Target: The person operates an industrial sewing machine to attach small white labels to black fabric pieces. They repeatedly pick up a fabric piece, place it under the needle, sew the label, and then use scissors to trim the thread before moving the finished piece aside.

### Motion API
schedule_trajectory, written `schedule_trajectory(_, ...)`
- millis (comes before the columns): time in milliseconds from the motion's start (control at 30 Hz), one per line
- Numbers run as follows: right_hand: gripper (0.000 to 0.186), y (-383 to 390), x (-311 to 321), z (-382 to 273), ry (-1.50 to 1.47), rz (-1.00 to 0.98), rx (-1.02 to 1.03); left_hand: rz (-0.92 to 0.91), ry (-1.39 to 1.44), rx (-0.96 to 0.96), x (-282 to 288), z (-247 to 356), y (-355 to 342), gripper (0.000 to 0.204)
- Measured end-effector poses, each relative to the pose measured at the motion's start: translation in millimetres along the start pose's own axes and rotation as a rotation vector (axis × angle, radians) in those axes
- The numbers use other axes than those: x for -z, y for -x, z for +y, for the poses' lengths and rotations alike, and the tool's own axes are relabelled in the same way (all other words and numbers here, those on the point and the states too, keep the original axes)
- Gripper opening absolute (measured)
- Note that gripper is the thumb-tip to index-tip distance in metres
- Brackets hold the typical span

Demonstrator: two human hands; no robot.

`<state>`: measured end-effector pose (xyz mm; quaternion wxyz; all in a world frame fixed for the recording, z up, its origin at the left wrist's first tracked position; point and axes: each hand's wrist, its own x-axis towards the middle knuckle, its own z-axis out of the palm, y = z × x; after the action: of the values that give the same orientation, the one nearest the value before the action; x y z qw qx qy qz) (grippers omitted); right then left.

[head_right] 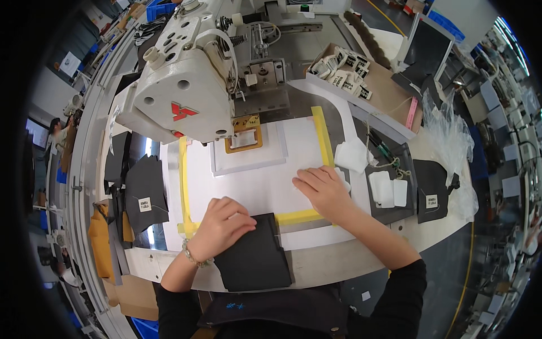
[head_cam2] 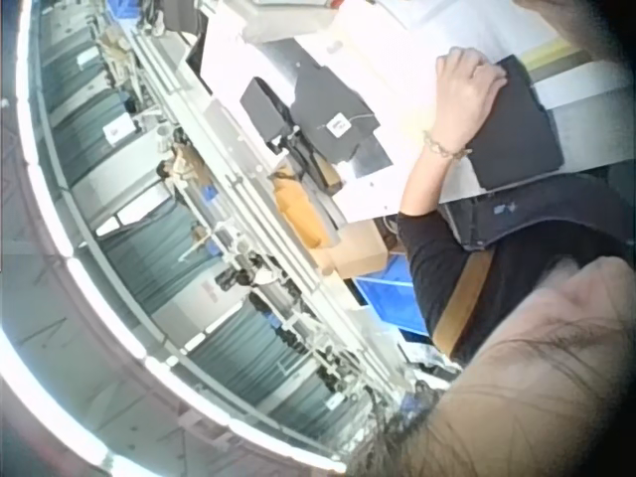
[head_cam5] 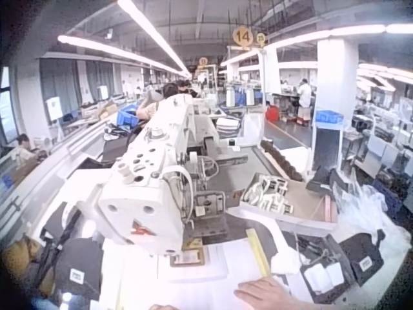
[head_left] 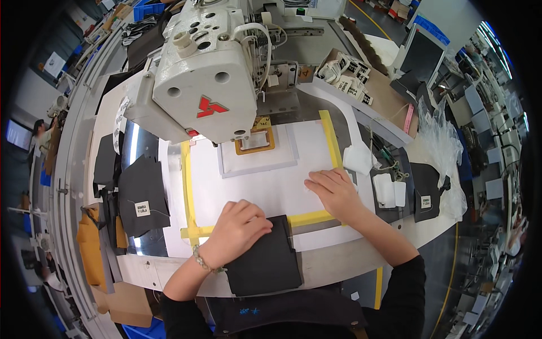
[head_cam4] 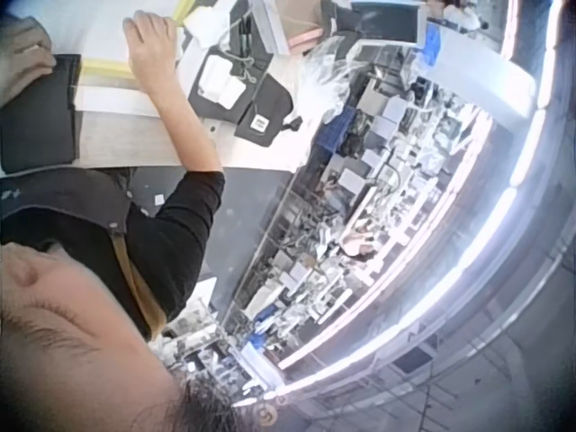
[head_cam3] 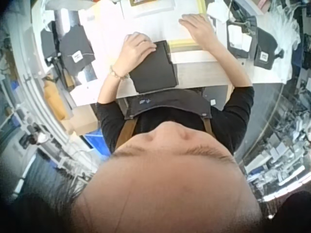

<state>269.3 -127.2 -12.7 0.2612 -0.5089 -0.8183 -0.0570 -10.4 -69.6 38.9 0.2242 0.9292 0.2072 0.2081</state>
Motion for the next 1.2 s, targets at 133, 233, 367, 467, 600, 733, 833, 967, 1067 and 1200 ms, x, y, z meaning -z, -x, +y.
schedule_trajectory(133,0.035,-0.9,-2.6,-2.2,0.050,0.035,-0.019,-0.061,-0.063,0.058,-5.8,9.9,11.2,0.018)
schedule_trajectory(233,0.028,-1.8,0.1,-3.9,0.112,0.031,0.002,-0.117,-0.105,0.070,-6.9,12.7,11.2,0.014)
schedule_trajectory(367,0.028,2.2,3.3,-4.0,0.146,-0.006,-0.008,-0.169,-0.117,0.086,-8.0,13.0,8.2,0.011)
schedule_trajectory(467,0.028,3.4,7.3,-4.2,0.177,-0.028,-0.015,-0.180,-0.145,0.077,-9.8,13.5,8.7,0.010)
schedule_trajectory(600,0.028,3.0,17.4,-7.9,0.193,-0.041,-0.012,-0.179,-0.204,0.046,-12.3,15.2,10.0,0.006)
schedule_trajectory(733,0.032,2.6,28.3,-22.7,0.185,-0.026,0.006,-0.127,-0.331,0.035,-18.8,19.3,19.2,0.006)
schedule_trajectory(833,0.040,7.9,30.9,-38.3,0.069,0.034,0.090,-0.054,-0.381,0.013,-24.6,20.9,29.8,0.009)
schedule_trajectory(967,0.052,18.0,36.9,-75.4,-0.415,-0.118,0.028,0.042,-0.413,-0.023,-24.7,20.3,44.5,0.016)
schedule_trajectory(1067,0.057,17.4,37.5,-96.1,-0.615,-0.173,0.020,0.171,-0.444,-0.051,-16.6,22.1,46.8,0.023)
schedule_trajectory(1200,0.055,11.7,38.1,-100.2,-0.679,-0.236,0.057,0.282,-0.548,-0.092,-1.9,26.1,30.4,0.023)
